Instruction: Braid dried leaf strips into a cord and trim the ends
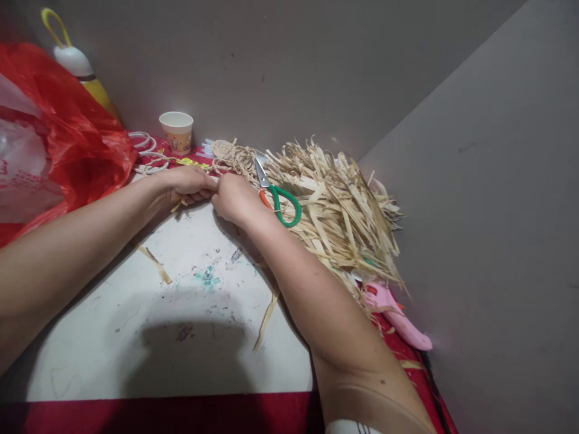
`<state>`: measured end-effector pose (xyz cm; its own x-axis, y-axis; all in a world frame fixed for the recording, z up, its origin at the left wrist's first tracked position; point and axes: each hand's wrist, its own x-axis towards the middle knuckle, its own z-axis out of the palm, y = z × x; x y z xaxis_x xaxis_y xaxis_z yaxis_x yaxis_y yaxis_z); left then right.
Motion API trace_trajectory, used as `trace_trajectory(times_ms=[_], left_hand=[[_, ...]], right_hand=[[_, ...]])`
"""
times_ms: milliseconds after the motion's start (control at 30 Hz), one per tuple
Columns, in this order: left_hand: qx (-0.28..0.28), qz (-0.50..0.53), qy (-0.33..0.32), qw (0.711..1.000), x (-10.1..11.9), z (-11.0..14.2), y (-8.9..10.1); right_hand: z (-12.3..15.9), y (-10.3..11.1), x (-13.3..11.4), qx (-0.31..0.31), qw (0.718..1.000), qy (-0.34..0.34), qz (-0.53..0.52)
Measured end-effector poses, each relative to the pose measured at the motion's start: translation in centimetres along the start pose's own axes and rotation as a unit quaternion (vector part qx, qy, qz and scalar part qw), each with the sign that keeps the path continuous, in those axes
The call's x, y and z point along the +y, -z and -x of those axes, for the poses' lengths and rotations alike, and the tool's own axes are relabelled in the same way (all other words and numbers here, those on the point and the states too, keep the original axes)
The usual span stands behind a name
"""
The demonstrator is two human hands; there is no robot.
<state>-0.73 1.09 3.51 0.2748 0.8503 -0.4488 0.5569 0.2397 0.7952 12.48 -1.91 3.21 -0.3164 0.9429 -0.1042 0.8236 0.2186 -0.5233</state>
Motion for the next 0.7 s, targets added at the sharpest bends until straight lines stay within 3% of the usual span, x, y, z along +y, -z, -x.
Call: trace_trajectory(times_ms=[100, 267, 300, 400, 500, 700], left_hand=[[-0.012, 0.004, -0.007, 1.000, 0.1, 0.2, 0.1], [-0.035, 0.028, -0.003, 0.999, 0.1, 0.5, 0.3], [-0.044, 0.045, -0.003, 0.998, 0.1, 0.5, 0.3], [-0.066, 0.095, -0.003, 0.993, 0.1, 0.5, 0.5], [-0.080, 0.112, -0.006, 0.990, -0.1, 0.3, 0.8], [-0.121, 0.111, -0.026, 0.986, -0.4, -0.2, 1.3]], right_hand=[[0.7, 0.3, -0.9, 0.018, 0.998, 0.011, 0.060], [1.8, 2.7, -1.3, -0.109, 0.990, 0.045, -0.072], [1.8, 3.3, -1.0, -0.098, 0.988, 0.041, -0.115], [1.1, 4.3, 0.3, 0.020, 0.979, 0.002, -0.202], [0.1, 3.8, 1.4, 0.059, 0.969, -0.062, -0.231], [-0.5, 1.7, 1.5, -0.048, 0.952, -0.094, -0.288]])
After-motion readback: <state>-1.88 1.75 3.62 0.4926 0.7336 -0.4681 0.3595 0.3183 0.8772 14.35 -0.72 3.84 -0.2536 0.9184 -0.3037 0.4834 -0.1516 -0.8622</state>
